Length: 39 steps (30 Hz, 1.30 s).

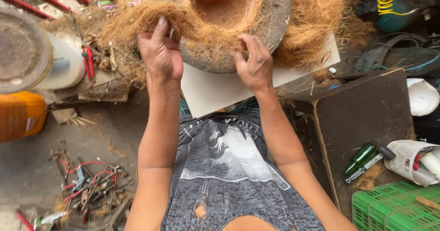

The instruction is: The person sits on the floor and uses both hands to pull, separate, and press coconut fiber onto the brim of a hat. The person repeatedly grabs clumps of fiber, fluffs them, and presses them into place around the hat's edge.

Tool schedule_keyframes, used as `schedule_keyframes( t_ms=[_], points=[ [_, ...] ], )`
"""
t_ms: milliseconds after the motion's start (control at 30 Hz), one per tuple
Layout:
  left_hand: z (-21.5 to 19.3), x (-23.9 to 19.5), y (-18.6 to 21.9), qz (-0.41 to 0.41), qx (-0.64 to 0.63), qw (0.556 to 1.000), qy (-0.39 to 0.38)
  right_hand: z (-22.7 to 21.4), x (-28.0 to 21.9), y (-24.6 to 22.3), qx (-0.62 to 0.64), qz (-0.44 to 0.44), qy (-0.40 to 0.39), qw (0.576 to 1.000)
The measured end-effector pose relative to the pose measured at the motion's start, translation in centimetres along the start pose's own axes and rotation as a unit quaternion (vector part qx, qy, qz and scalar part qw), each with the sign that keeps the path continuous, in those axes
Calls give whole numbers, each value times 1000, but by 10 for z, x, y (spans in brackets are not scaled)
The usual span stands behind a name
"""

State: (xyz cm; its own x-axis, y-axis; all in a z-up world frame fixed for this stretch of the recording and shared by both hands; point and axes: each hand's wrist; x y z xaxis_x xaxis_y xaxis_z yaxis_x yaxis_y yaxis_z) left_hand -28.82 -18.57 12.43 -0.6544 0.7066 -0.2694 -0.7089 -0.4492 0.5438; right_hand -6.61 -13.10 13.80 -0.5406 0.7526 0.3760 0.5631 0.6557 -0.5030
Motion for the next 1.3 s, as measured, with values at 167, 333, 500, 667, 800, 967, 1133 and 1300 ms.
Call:
schedule_keyframes(
  t_ms=[167,333,500,667,800,967,1133,1300],
  points=[
    [-9,1,20,10,-42,999,8,-7,4,11,89,-17,84,992],
    [-45,10,50,52,-107,993,24,-22,10,-11,113,3,14,994],
    [-54,-12,47,74,38,994,-66,28,12,-39,62,-93,-101,989],
    [-78,-39,4,-35,-50,998,31,53,6,-34,-114,-96,-151,977],
    [-174,1,-83,-41,-37,998,36,55,-12,-14,-18,-126,-118,985],
    [-133,-22,-64,-81,-12,996,26,51,-21,-10,62,-76,-103,990],
    [-104,-40,-48,-61,7,998,24,45,8,-51,-35,-112,-120,986],
    [-99,-42,-54,-37,25,999,22,61,1,-32,-70,-76,-111,988]
  ],
)
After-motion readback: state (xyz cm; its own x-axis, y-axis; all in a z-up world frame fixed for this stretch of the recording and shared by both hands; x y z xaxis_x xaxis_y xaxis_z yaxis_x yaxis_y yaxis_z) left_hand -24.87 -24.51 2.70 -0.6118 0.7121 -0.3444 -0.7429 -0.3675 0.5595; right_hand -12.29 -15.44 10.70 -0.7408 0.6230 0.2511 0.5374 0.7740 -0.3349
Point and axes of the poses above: each hand's wrist, its own x-axis towards the middle knuckle, its own z-axis out of the palm, y = z × x, and after that the axes turned 1 degree about x, right-handed
